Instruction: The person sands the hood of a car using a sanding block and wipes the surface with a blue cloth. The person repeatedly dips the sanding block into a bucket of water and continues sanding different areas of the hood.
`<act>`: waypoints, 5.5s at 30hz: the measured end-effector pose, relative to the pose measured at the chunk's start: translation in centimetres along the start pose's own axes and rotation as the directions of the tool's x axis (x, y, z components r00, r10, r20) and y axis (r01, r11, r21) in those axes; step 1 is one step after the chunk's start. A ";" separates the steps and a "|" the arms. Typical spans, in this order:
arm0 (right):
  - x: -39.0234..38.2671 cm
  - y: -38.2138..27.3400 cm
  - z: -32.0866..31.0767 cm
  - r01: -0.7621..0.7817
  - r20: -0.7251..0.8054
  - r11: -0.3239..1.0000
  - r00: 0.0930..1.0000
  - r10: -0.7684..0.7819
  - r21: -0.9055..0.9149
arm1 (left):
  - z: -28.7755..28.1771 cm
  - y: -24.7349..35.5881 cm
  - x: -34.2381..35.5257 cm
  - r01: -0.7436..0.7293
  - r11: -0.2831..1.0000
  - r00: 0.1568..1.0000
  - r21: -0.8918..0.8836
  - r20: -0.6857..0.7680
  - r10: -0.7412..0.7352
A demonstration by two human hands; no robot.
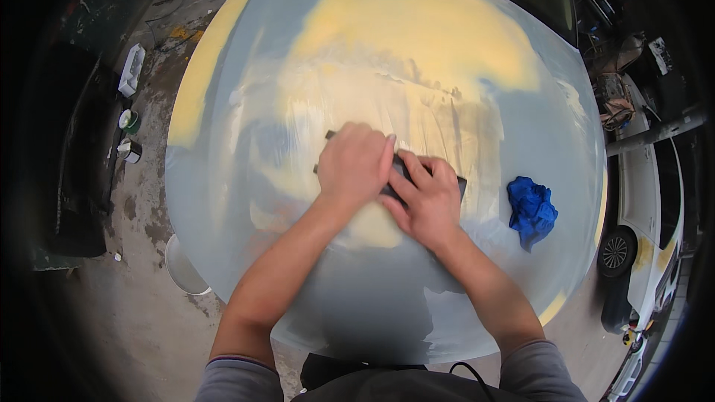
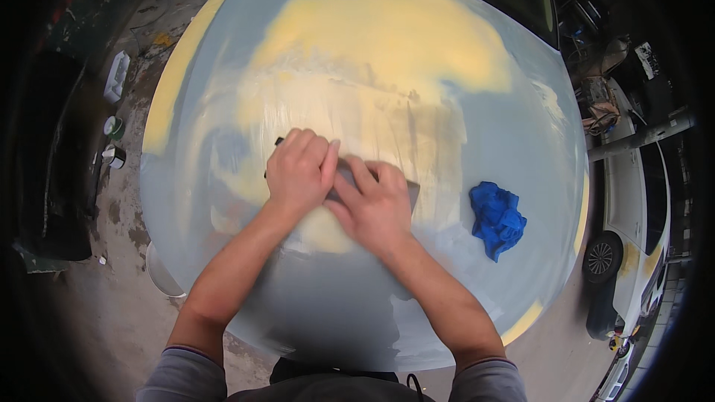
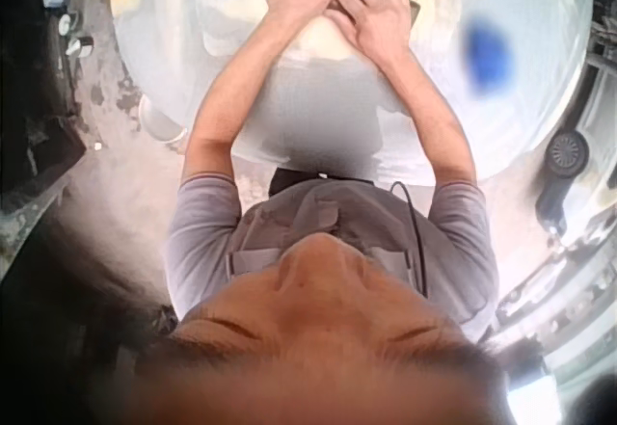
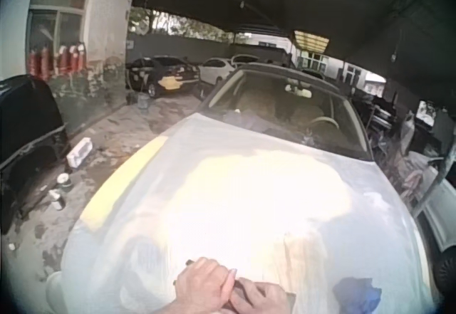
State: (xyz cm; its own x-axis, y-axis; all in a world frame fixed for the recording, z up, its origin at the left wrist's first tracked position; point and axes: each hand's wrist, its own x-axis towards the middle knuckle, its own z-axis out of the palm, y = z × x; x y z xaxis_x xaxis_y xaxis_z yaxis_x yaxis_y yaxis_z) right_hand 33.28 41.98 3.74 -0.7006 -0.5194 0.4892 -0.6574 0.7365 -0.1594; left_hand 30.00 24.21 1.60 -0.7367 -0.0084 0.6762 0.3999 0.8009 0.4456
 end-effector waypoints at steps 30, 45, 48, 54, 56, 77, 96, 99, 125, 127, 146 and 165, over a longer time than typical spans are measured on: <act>-6.2 3.7 -5.6 -0.089 0.017 0.994 0.996 0.090 -0.064 | 3.3 8.5 -2.0 -0.097 0.993 0.994 -0.069 0.049 0.100; -6.1 5.2 -5.5 -0.124 -0.003 0.986 0.992 0.124 -0.116 | 5.6 8.3 0.5 -0.089 0.994 0.994 -0.071 0.060 0.093; 6.2 11.2 -1.7 -0.101 -0.039 0.993 0.994 0.099 -0.054 | 9.3 1.4 11.8 -0.012 0.999 1.000 0.047 -0.012 0.013; -3.3 3.7 -2.8 -0.077 0.016 0.997 0.997 0.077 0.019 | 3.7 4.2 0.4 -0.056 0.998 0.998 -0.012 0.025 0.057; -5.0 1.3 -3.0 -0.093 -0.008 0.995 0.996 0.092 -0.045 | 0.7 5.8 -2.9 -0.086 0.993 0.994 -0.079 0.059 0.090; 10.4 4.2 2.8 0.048 -0.012 0.998 0.999 -0.047 0.049 | 2.8 -5.8 8.9 0.085 0.986 0.990 0.144 -0.126 -0.067; -0.7 -0.2 -0.3 0.080 0.005 0.986 0.997 -0.082 0.148 | -2.5 1.5 -1.8 0.156 0.971 0.987 0.179 0.018 -0.162; -5.1 -1.1 -3.5 0.080 0.064 0.990 0.994 -0.088 0.117 | -4.1 5.3 -4.6 0.131 0.980 0.985 0.152 0.092 -0.146; -25.3 -7.5 -18.3 -0.486 0.619 -0.409 0.434 0.654 0.772 | -23.3 -4.0 -6.8 0.369 0.873 0.802 0.318 0.366 -0.472; -21.7 -10.8 -14.2 -0.356 0.607 -0.497 0.357 0.710 0.791 | -32.0 -13.4 -12.3 0.539 0.749 0.746 0.385 0.196 -0.637; -13.8 -18.2 -1.4 -0.523 0.074 0.120 0.334 0.940 0.844 | -31.5 -67.0 -80.1 0.908 -0.027 -0.101 0.419 0.154 -0.983; -18.9 -14.3 -0.4 -0.410 0.162 -0.027 0.297 0.941 0.912 | -37.3 -62.3 -85.3 0.856 -0.123 -0.237 0.502 0.171 -0.956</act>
State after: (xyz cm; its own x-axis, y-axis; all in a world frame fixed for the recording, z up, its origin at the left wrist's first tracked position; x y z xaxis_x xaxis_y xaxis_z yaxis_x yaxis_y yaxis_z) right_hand 56.08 41.43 -2.91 -0.8719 0.4683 -0.1433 0.0520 -0.2024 -0.9779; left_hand 88.25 -47.35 -61.96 -0.3009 -0.6615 -0.6870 -0.9535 0.1953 0.2296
